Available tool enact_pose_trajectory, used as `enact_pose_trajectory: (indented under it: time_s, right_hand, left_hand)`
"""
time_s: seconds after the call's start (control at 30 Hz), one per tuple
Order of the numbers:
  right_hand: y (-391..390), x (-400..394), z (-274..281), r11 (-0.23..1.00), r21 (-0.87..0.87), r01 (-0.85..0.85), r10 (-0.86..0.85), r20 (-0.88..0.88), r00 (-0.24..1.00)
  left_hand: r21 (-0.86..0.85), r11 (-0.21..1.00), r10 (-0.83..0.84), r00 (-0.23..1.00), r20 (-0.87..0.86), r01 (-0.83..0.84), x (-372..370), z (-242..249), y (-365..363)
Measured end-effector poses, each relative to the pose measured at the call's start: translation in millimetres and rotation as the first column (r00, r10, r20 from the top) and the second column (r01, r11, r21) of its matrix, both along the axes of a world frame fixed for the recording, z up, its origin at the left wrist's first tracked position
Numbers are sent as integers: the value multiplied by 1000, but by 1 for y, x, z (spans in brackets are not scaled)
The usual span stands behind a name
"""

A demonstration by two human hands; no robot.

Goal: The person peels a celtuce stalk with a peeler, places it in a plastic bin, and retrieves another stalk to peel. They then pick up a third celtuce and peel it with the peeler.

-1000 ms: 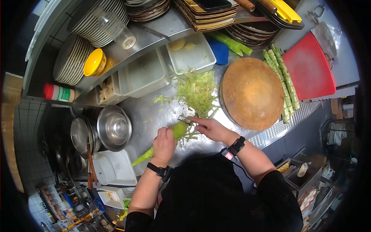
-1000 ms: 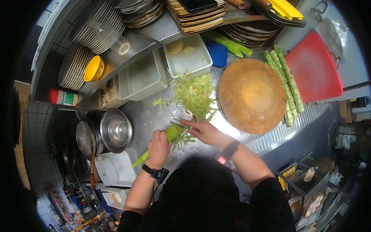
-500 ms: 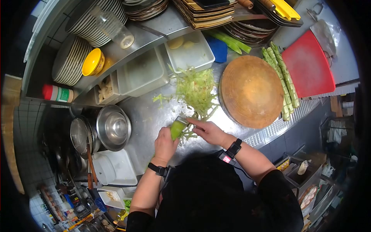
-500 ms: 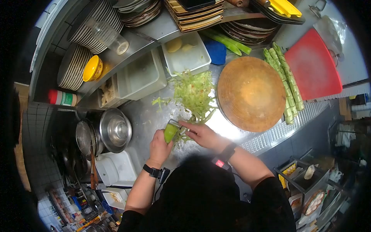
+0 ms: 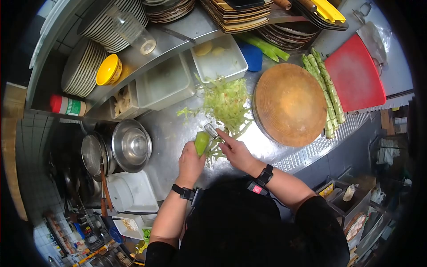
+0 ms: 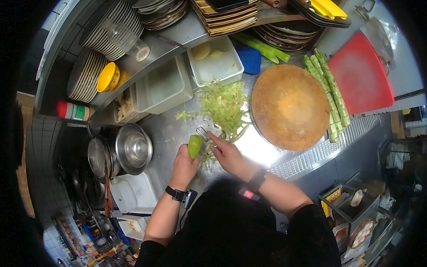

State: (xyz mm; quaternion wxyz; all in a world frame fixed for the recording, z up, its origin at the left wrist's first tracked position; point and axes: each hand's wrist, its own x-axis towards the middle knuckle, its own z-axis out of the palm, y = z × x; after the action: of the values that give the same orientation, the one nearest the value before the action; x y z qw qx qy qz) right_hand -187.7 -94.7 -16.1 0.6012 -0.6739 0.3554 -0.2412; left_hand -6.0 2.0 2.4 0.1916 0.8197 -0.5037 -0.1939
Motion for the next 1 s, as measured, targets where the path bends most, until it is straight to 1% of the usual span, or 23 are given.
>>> enact_pose_trajectory:
  time_s: [0.03,0.1,0.13,0.2,0.23,0.3,0.53,0.6,0.63,0.67,0.7,0.73,0.8,0.83,0.9,0.93,1.0]
  right_hand:
    - [3,3,-1,1000,-1,2,-2,0,1000]
    - [7,7,0,992,-116,48,-42,57,997]
    - [6,5,4,992,-117,49,-42,57,997]
    - [6,3,13,998,-3,-61,60,-144,988]
    - [8,3,11,998,-4,-62,61,-143,988]
    - [11,5,4,988,-152,-32,23,-65,998]
    - [10,7,3,978,-205,-41,24,-86,996]
    - [9,7,-2,971,-210,-111,66,-210,975]
    - [10,8,-7,972,-210,-110,65,-211,975]
    - [10,11,-15,978,-195,-79,47,-165,985]
    - [9,13,-19,982,-180,-48,26,-119,993]
    - [10,16,-23,982,-185,-41,19,-120,993]
    - [16,20,-24,969,-243,54,-67,-46,997]
    - [17,20,-21,969,-241,48,-61,-46,997]
    - [16,16,-14,991,-136,-11,-6,-119,993]
    - [16,16,-21,991,-135,-14,-2,-118,993]
    - [14,14,-49,978,-207,19,-47,-134,990]
  left_hand:
    - [1,1000,16,1000,10,-16,-2,1,-1]
    - [2,1000,31,999,20,-31,-4,3,-4]
    - [4,999,45,999,19,-45,-4,4,-6]
    - [6,998,61,998,19,-61,-6,7,-8]
    - [5,998,60,998,30,-60,-7,9,-9]
    - [5,998,60,997,41,-60,-8,10,-10]
    - [39,997,69,997,43,-70,-14,15,-16]
    - [45,997,65,997,29,-67,-15,13,-15]
    - [95,991,90,996,8,-90,-14,8,-14]
    - [143,983,115,993,-12,-112,-14,4,-14]
    - [139,984,112,994,-13,-110,-14,3,-12]
    - [165,979,126,991,-38,-118,-14,1,-9]
    - [193,973,140,988,-67,-125,-14,0,-8]
    - [176,977,137,988,-69,-123,-13,2,-7]
    - [160,979,142,987,-68,-130,-11,3,-5]
    - [134,982,145,987,-73,-134,-10,2,-6]
    - [108,985,142,987,-81,-133,-10,3,-8]
